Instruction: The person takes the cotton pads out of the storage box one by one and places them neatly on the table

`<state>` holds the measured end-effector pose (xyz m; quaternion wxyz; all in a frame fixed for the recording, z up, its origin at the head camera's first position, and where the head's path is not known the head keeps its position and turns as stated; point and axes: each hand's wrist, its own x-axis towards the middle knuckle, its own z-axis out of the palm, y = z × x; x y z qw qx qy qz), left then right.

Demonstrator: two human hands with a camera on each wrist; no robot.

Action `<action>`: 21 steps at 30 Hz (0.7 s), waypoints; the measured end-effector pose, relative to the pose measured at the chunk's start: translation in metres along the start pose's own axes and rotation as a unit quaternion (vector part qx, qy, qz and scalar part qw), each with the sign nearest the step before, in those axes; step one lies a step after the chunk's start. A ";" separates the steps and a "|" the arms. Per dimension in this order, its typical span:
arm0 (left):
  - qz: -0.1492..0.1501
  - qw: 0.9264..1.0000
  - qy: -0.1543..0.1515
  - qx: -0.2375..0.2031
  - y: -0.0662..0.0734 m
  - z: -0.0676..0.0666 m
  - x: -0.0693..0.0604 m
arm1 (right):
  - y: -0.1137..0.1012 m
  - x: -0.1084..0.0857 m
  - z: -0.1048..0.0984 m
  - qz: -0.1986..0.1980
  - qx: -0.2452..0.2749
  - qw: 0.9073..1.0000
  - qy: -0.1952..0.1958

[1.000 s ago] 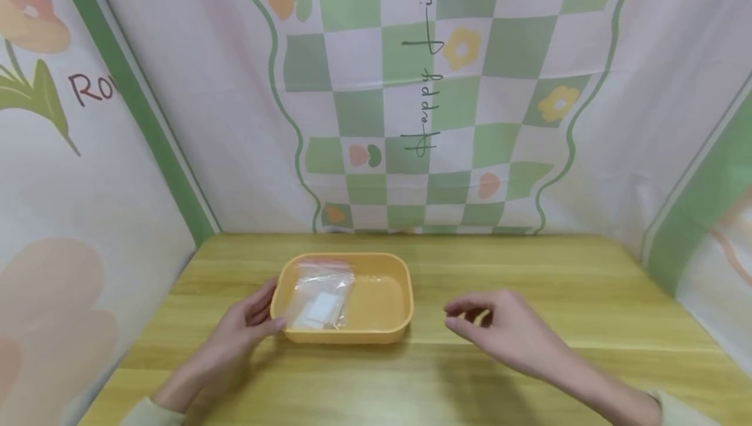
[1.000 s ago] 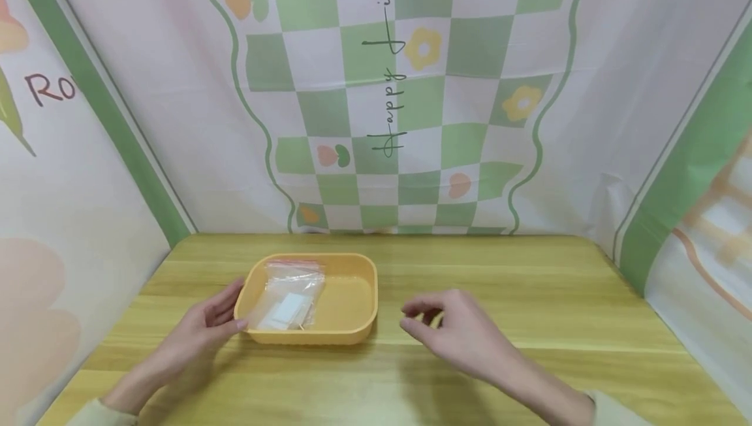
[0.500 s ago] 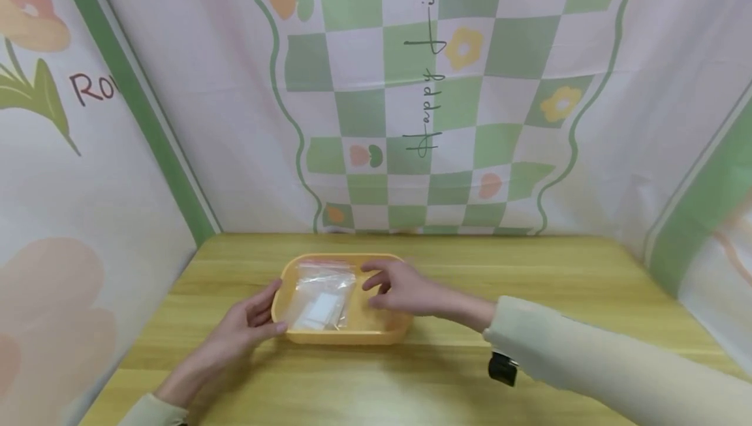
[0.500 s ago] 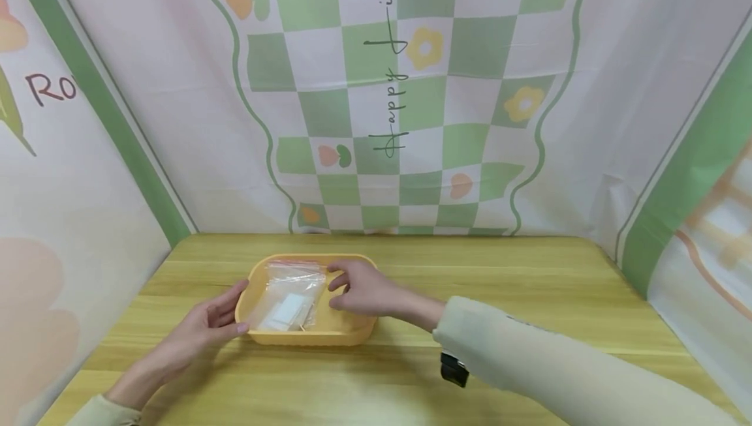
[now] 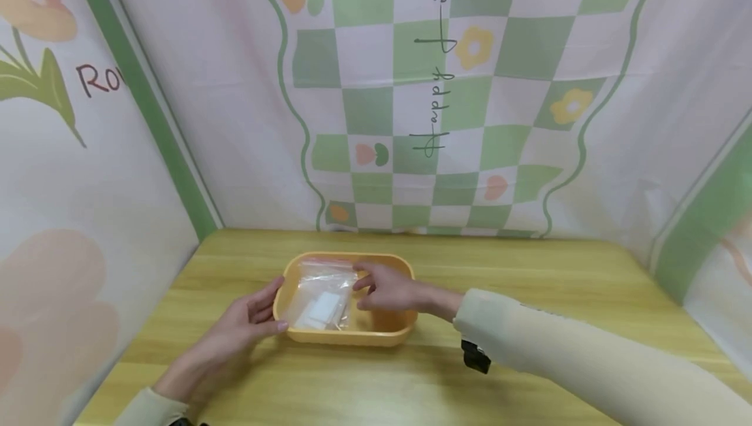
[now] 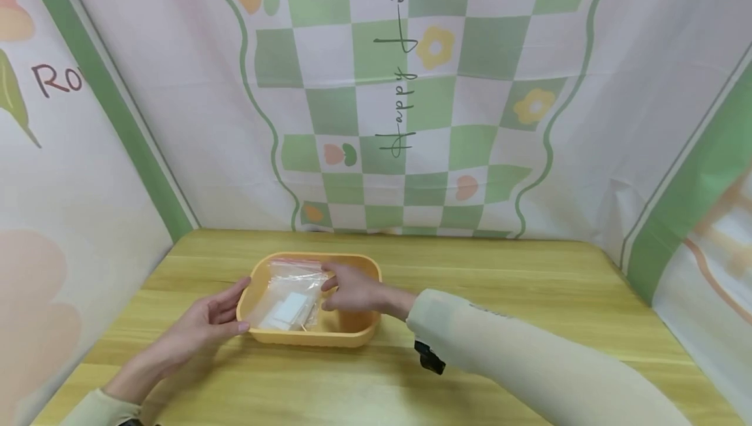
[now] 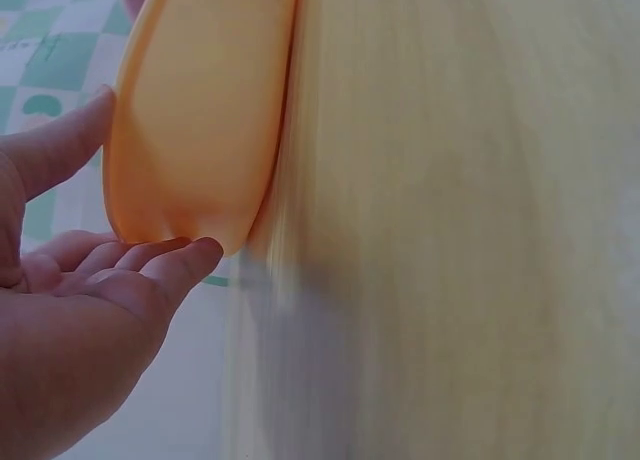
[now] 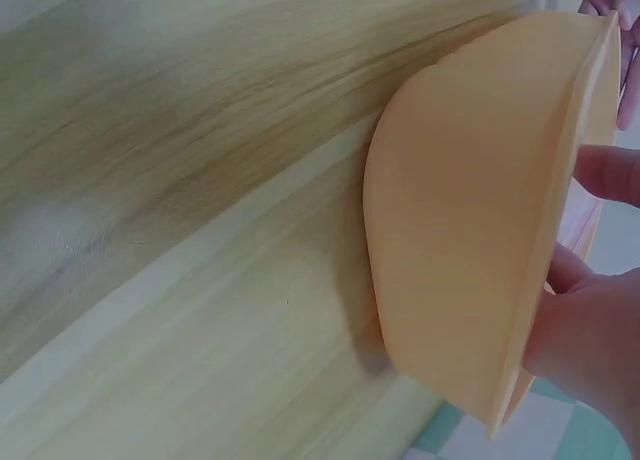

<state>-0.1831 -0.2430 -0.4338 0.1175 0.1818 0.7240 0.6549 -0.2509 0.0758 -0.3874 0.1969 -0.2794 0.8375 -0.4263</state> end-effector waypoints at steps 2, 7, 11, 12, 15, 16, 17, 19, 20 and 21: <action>0.002 1.000 -0.004 0.000 0.000 0.000 0.001 | 0.002 0.002 0.002 0.002 0.006 1.000 0.006; 0.003 1.000 -0.006 0.001 0.000 -0.001 0.002 | 0.003 0.007 0.005 0.012 0.043 0.999 0.011; 0.001 1.000 -0.008 -0.001 0.001 0.000 0.002 | 0.002 0.010 0.009 0.019 0.087 0.996 0.024; 0.001 1.000 -0.010 -0.001 0.001 0.000 0.002 | 0.002 0.011 0.011 0.021 0.098 0.995 0.029; -0.001 1.000 -0.010 -0.003 0.002 0.000 0.001 | 0.002 0.014 0.015 0.020 0.130 0.990 0.044; -0.001 1.000 -0.010 -0.003 0.002 0.000 0.001 | 0.001 0.015 0.017 0.021 0.140 0.989 0.049; -0.001 1.000 -0.010 -0.004 0.002 0.000 0.001 | 0.000 0.016 0.018 0.020 0.151 0.987 0.054; -0.002 1.000 -0.009 -0.004 0.002 0.000 0.001 | -0.002 0.019 0.022 0.019 0.174 0.982 0.065; -0.002 1.000 -0.009 -0.004 0.002 0.000 0.001 | -0.003 0.020 0.024 0.019 0.185 0.980 0.074; -0.002 1.000 -0.009 -0.003 0.003 0.000 0.001 | -0.004 0.022 0.027 0.020 0.196 0.977 0.083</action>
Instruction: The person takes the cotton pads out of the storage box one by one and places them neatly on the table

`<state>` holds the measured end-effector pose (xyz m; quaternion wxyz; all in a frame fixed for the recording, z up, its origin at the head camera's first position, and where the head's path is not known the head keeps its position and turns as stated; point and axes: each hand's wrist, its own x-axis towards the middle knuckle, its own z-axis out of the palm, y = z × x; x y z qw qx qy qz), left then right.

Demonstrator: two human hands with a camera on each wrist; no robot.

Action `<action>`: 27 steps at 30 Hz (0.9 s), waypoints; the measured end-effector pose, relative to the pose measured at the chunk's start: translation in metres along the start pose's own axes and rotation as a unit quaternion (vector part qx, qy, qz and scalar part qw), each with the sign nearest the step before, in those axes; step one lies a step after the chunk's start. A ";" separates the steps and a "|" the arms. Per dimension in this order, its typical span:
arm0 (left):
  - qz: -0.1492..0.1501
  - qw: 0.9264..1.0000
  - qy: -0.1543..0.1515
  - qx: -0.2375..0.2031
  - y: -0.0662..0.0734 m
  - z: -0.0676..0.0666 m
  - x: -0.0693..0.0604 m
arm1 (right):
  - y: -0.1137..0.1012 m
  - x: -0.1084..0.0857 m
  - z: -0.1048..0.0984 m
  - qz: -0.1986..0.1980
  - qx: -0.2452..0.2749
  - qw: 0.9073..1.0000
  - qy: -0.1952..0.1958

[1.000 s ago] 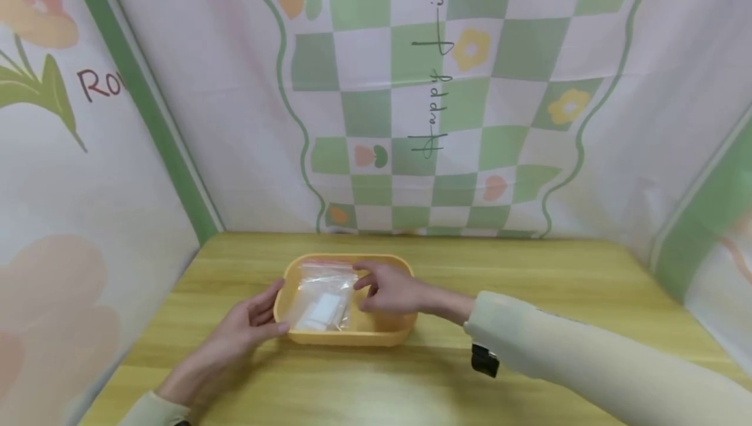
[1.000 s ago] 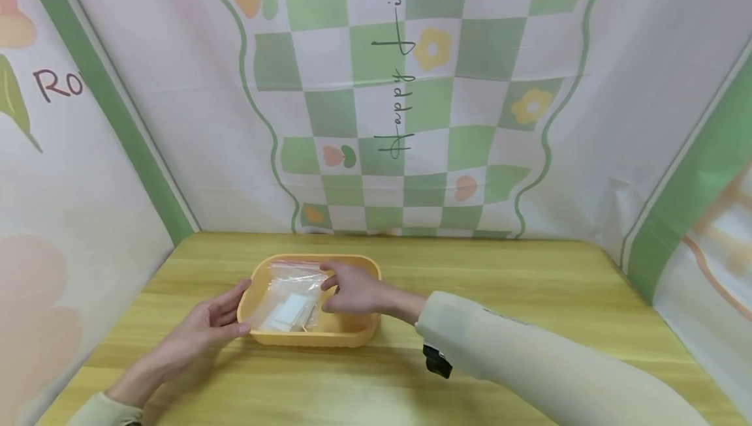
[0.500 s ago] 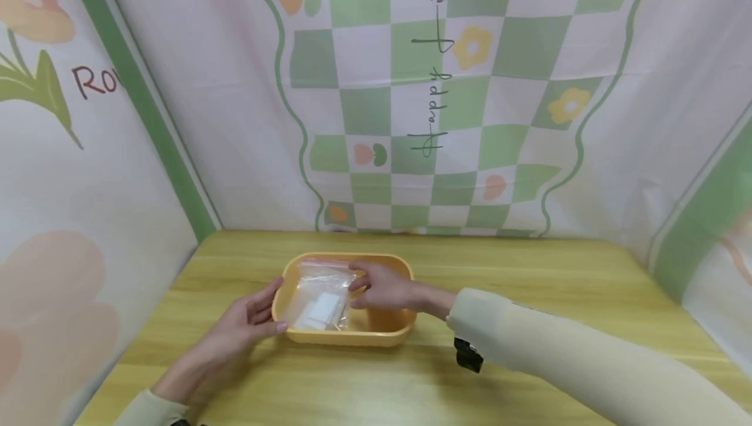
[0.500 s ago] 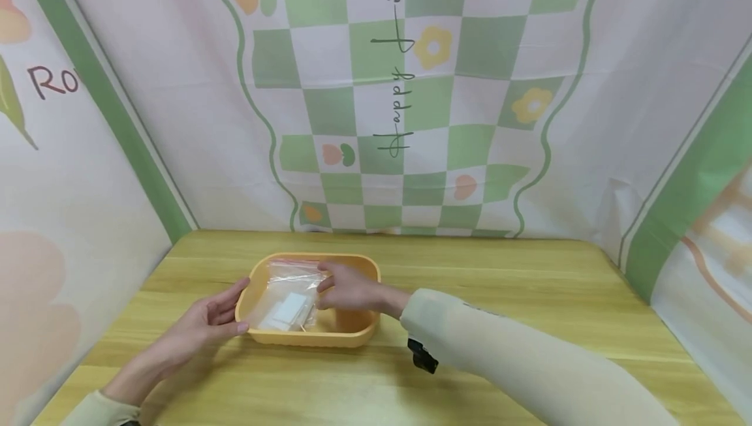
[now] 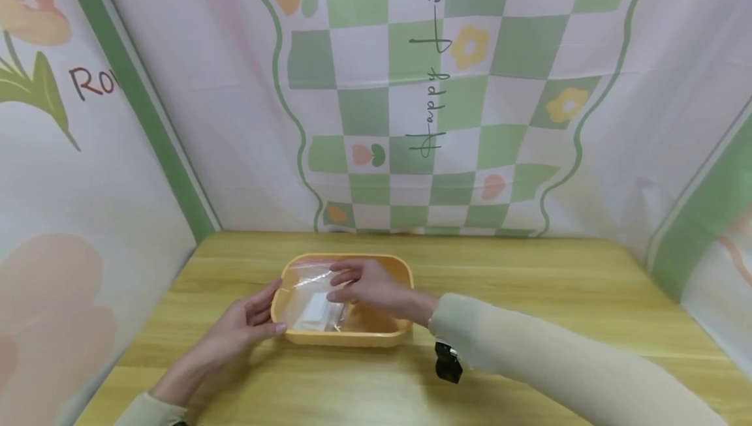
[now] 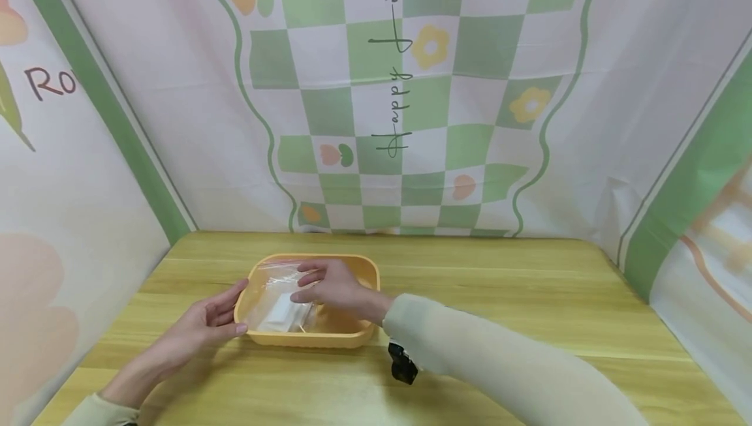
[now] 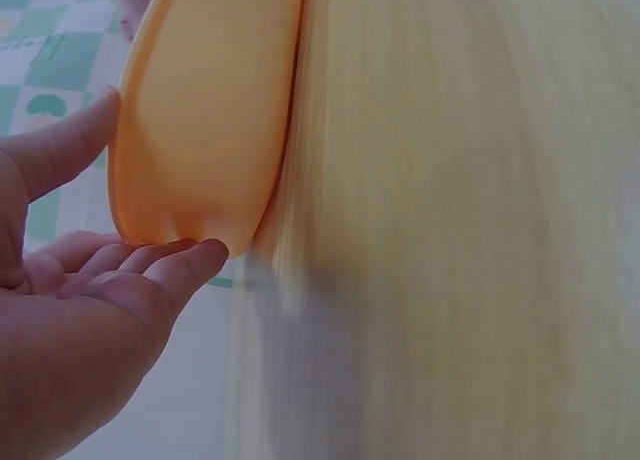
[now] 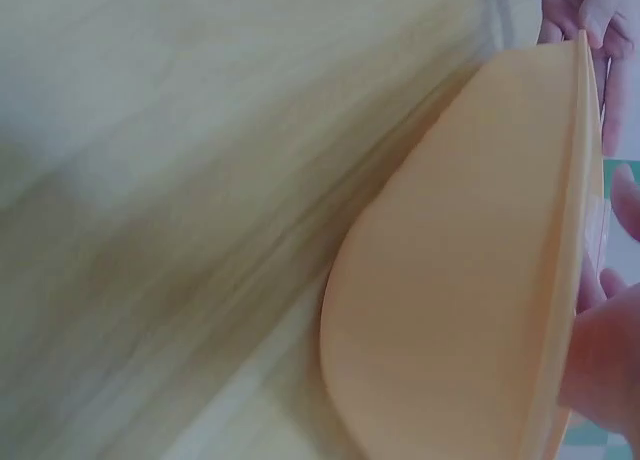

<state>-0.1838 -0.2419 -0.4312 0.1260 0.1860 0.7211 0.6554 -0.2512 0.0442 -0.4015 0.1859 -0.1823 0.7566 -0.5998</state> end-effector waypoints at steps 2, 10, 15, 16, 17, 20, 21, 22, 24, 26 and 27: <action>-0.001 1.000 0.001 -0.001 0.001 0.000 0.000 | 0.001 0.003 0.006 -0.001 0.018 1.000 0.021; -0.004 1.000 0.002 0.000 0.002 0.000 0.000 | 0.001 0.005 0.020 0.034 0.044 0.994 0.095; -0.001 1.000 0.002 -0.001 0.002 0.000 0.000 | -0.001 0.005 0.023 0.034 0.055 0.995 0.077; 0.000 1.000 0.002 -0.001 0.001 0.000 0.000 | 0.000 0.005 0.023 0.032 0.056 0.995 0.070; 0.001 1.000 0.001 -0.002 0.001 0.000 0.000 | 0.000 0.006 0.024 0.029 0.056 0.996 0.062; 0.002 1.000 0.000 -0.003 0.001 0.000 0.000 | 0.000 0.007 0.025 0.025 0.054 0.997 0.048; 0.001 1.000 0.001 -0.004 0.001 0.000 0.000 | 0.000 0.008 0.026 0.023 0.052 0.997 0.046; 0.001 1.000 0.001 -0.004 0.001 0.000 0.000 | 0.001 0.008 0.026 0.021 0.048 0.998 0.046; 0.000 1.000 0.002 -0.005 0.001 0.000 -0.001 | 0.001 0.008 0.027 0.018 0.041 0.998 0.046; -0.001 1.000 0.003 -0.005 0.000 0.000 -0.001 | 0.001 0.008 0.026 0.014 0.036 0.998 0.044; -0.001 1.000 0.004 -0.005 0.000 0.000 -0.001 | 0.001 0.008 0.026 0.014 0.034 0.998 0.042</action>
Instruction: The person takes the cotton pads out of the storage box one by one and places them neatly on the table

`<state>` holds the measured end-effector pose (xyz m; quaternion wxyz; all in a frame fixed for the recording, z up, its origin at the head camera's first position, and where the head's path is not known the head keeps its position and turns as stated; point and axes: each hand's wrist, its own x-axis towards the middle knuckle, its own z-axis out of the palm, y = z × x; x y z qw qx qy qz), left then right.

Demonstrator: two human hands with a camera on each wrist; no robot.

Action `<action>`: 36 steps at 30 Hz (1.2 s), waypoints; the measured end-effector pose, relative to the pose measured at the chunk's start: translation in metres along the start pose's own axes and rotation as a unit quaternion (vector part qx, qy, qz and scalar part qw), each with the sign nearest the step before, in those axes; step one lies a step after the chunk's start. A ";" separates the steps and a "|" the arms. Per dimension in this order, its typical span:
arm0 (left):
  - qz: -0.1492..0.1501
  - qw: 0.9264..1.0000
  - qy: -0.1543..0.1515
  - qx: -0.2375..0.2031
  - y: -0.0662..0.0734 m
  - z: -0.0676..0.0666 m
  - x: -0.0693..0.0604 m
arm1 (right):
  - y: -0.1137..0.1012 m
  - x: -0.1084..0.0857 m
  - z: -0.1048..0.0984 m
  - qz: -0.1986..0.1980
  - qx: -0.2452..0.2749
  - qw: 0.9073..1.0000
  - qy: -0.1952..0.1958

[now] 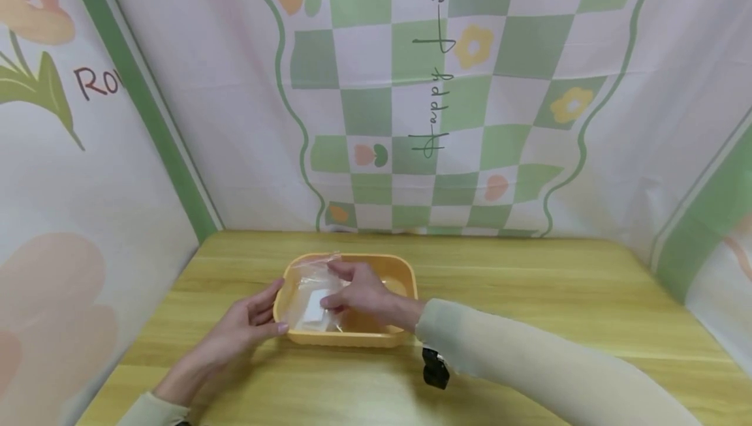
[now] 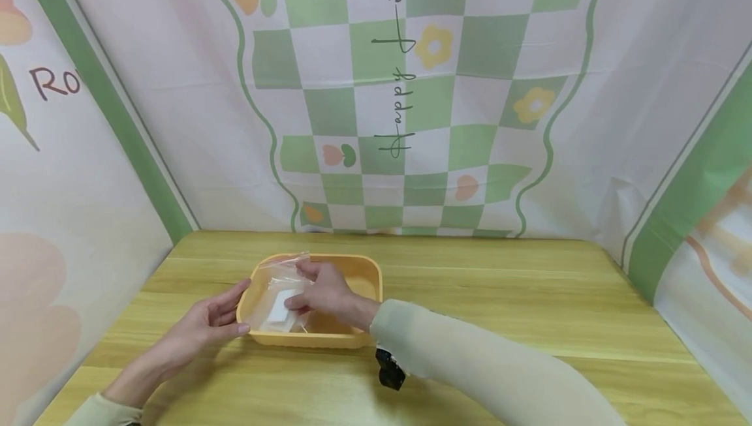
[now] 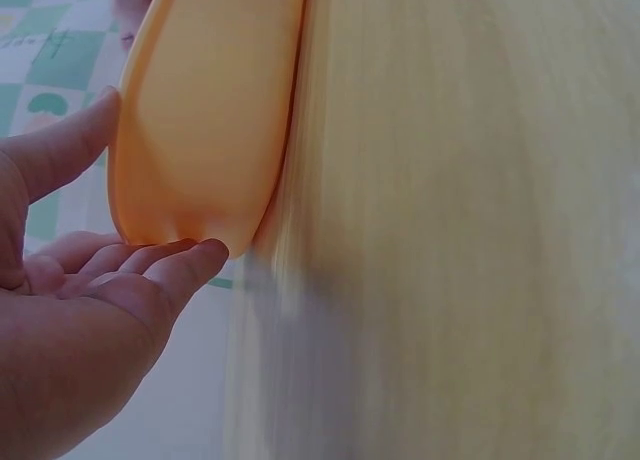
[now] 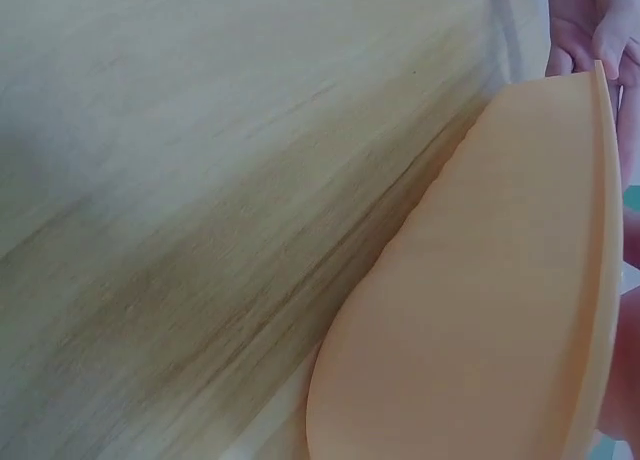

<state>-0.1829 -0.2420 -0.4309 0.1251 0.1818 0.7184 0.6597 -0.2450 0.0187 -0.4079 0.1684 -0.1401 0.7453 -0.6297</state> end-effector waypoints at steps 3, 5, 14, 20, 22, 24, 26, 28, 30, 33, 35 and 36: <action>0.000 1.000 0.001 -0.001 -0.001 0.000 0.000 | -0.001 -0.001 -0.005 -0.001 -0.008 1.000 -0.012; -0.001 1.000 0.002 -0.001 -0.001 0.000 0.000 | -0.002 -0.002 -0.009 0.000 -0.012 1.000 -0.024; -0.003 1.000 0.001 0.004 -0.001 0.001 0.000 | -0.013 -0.008 -0.033 -0.006 -0.049 0.996 -0.073; -0.009 1.000 0.007 0.009 -0.001 0.001 0.000 | -0.025 -0.012 -0.049 -0.011 -0.064 0.993 -0.096; -0.009 1.000 0.007 0.010 -0.001 0.000 0.000 | -0.029 -0.013 -0.055 -0.014 -0.068 0.992 -0.106; -0.011 1.000 0.009 0.013 -0.001 0.000 -0.001 | -0.033 -0.014 -0.061 -0.022 -0.075 0.990 -0.120; -0.012 1.000 0.008 0.013 -0.002 0.000 -0.001 | -0.039 -0.015 -0.068 -0.034 -0.083 0.987 -0.130; -0.012 1.000 0.009 0.013 -0.002 0.001 -0.001 | -0.044 -0.016 -0.075 -0.043 -0.090 0.985 -0.137; -0.013 1.000 0.010 0.013 -0.001 0.001 -0.001 | -0.049 -0.018 -0.083 -0.048 -0.095 0.984 -0.140; -0.014 1.000 0.010 0.013 0.001 0.001 0.000 | -0.055 -0.021 -0.094 -0.048 -0.101 0.984 -0.137; -0.017 1.000 0.010 0.012 0.001 0.002 -0.001 | -0.059 -0.024 -0.102 -0.048 -0.101 0.984 -0.136; -0.017 1.000 0.009 0.010 0.001 0.002 -0.001 | -0.060 -0.025 -0.105 -0.048 -0.102 0.984 -0.135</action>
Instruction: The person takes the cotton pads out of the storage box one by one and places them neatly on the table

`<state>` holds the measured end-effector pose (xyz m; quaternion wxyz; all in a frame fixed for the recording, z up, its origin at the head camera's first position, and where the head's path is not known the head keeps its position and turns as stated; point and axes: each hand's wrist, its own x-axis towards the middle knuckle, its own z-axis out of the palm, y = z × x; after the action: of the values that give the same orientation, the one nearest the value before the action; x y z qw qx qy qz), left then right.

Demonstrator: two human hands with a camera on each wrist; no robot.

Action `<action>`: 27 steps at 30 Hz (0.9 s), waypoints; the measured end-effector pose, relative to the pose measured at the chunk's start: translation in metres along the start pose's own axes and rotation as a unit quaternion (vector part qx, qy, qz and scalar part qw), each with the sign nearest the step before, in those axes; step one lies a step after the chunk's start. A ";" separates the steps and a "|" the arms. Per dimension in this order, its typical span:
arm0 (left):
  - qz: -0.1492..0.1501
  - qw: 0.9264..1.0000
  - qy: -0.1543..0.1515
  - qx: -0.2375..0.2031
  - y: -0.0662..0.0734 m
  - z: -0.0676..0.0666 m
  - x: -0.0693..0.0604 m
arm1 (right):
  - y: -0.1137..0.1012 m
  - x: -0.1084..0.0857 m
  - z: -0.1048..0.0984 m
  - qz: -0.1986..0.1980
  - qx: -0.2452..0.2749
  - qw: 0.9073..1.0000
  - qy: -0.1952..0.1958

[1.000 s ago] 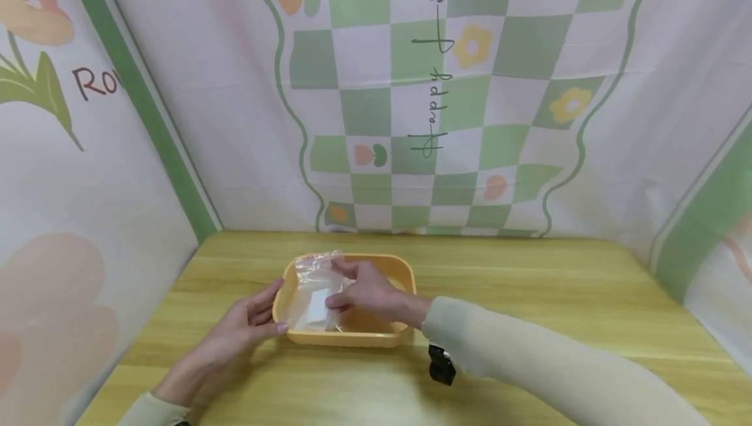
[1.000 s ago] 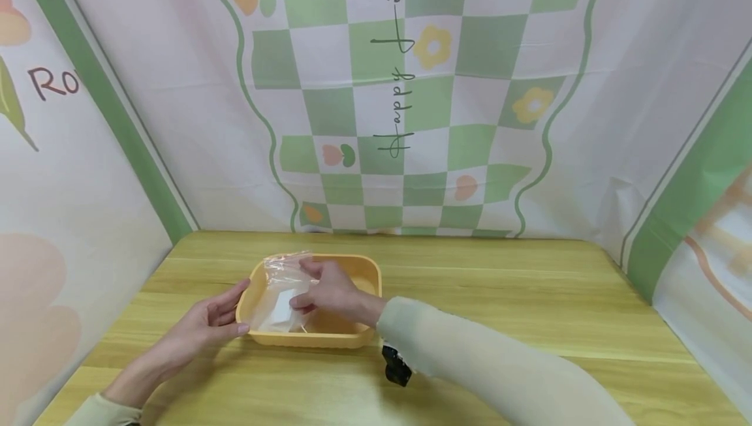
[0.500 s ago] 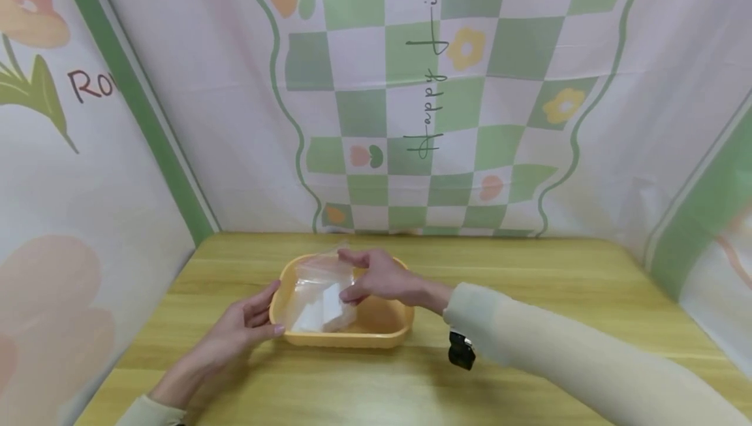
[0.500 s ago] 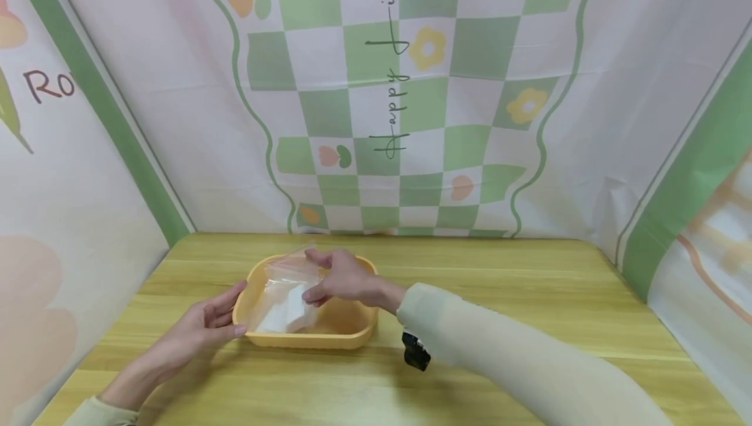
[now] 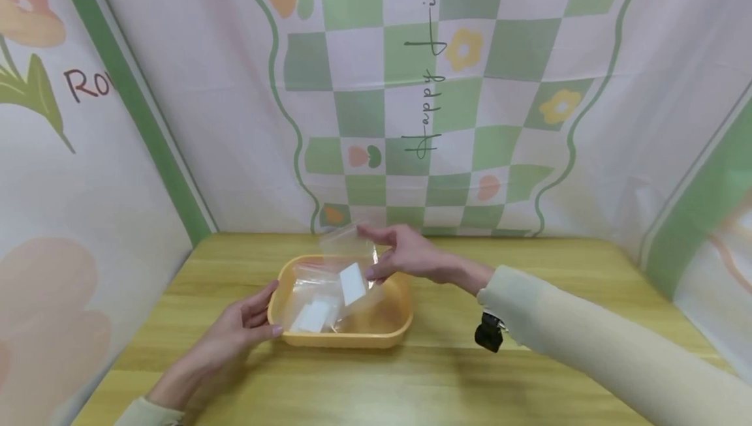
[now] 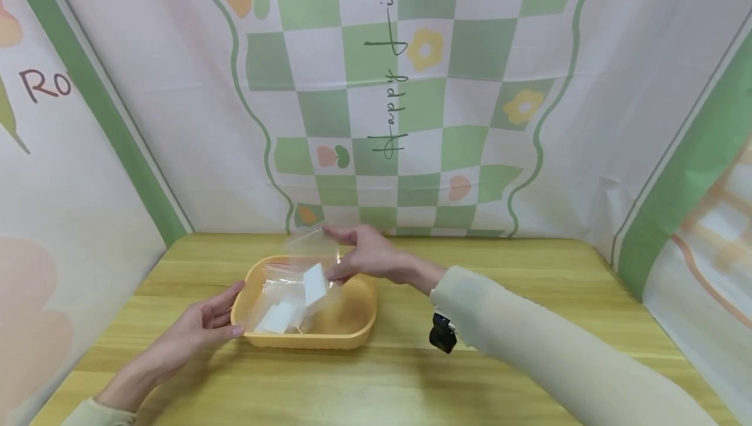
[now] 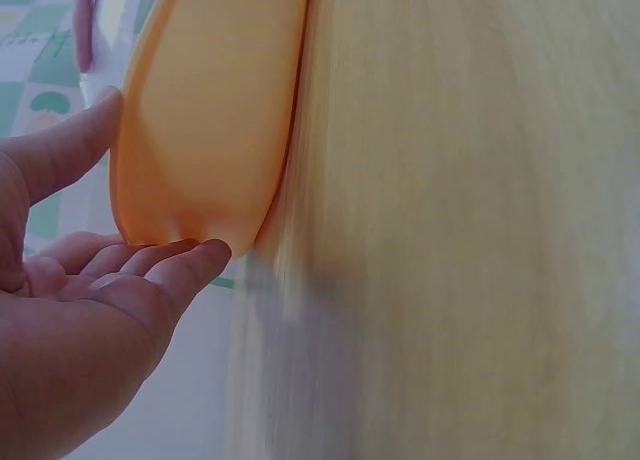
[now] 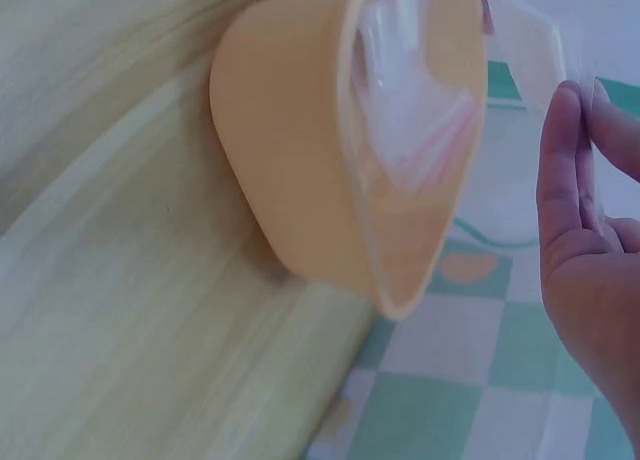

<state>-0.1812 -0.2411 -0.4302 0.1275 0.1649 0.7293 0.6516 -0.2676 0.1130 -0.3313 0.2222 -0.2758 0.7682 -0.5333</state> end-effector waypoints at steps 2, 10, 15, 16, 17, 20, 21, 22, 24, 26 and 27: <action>0.001 1.000 -0.002 0.001 0.000 0.000 0.000 | 0.000 -0.005 -0.007 0.000 0.001 1.000 0.003; -0.004 1.000 0.001 0.002 0.003 0.001 0.000 | 0.007 -0.030 -0.039 0.001 0.018 1.000 0.025; 0.004 1.000 -0.006 -0.001 0.002 0.000 -0.001 | 0.020 -0.046 -0.059 0.002 0.015 0.999 0.040; 0.005 1.000 -0.007 -0.001 0.002 0.000 -0.002 | 0.024 -0.050 -0.062 0.004 0.012 0.999 0.045; 0.003 1.000 -0.006 -0.001 0.001 0.000 -0.002 | 0.027 -0.053 -0.066 0.006 0.009 0.999 0.050; 0.002 1.000 -0.002 0.002 0.001 0.000 -0.001 | 0.039 -0.064 -0.077 0.012 0.004 0.998 0.064; 0.003 1.000 -0.002 0.003 0.001 0.000 -0.001 | 0.043 -0.068 -0.080 0.017 0.002 0.997 0.069; 0.006 1.000 -0.002 0.004 0.001 0.000 -0.001 | 0.047 -0.072 -0.084 0.021 -0.001 0.997 0.072; 0.011 1.000 -0.004 0.004 0.001 0.000 0.000 | 0.056 -0.079 -0.089 0.031 -0.004 0.997 0.076; 0.014 1.000 -0.006 0.002 0.001 0.000 0.000 | 0.064 -0.085 -0.094 0.036 -0.006 0.997 0.075; 0.016 1.000 -0.008 0.000 0.001 0.000 0.000 | 0.068 -0.088 -0.096 0.038 -0.006 0.996 0.075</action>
<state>-0.1814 -0.2410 -0.4287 0.1229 0.1814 0.7257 0.6522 -0.2757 0.2567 -0.3597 0.1825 -0.2072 0.7960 -0.5387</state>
